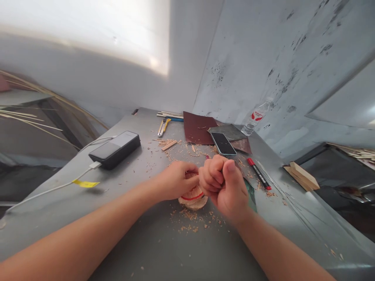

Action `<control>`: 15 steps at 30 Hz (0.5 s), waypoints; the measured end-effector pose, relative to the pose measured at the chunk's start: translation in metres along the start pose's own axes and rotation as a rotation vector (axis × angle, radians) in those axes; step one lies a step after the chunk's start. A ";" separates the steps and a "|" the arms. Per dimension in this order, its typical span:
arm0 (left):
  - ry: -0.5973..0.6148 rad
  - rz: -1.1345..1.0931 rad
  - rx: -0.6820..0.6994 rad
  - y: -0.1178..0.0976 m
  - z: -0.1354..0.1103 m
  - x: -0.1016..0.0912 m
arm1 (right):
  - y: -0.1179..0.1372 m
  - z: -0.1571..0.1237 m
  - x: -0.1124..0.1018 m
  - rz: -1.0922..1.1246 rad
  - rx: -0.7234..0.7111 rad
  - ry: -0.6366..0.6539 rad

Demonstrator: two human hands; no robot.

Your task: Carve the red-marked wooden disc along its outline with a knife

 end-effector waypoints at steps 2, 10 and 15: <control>0.017 -0.008 0.010 0.001 0.000 0.002 | -0.006 -0.004 -0.001 -0.075 -0.058 -0.017; 0.030 -0.013 0.019 -0.003 0.000 0.000 | 0.002 -0.003 0.007 0.027 -0.042 -0.035; 0.031 0.002 0.027 -0.005 0.000 -0.002 | 0.011 -0.005 0.010 -0.031 -0.101 -0.016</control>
Point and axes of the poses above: each hand's wrist, its own z-axis towards the middle knuckle, its own x-axis out of the palm, y = z × x, the point moved 9 cm from there along z, towards the middle knuckle, and after that the axes turned 11 degrees about -y, right-handed, at the moved point
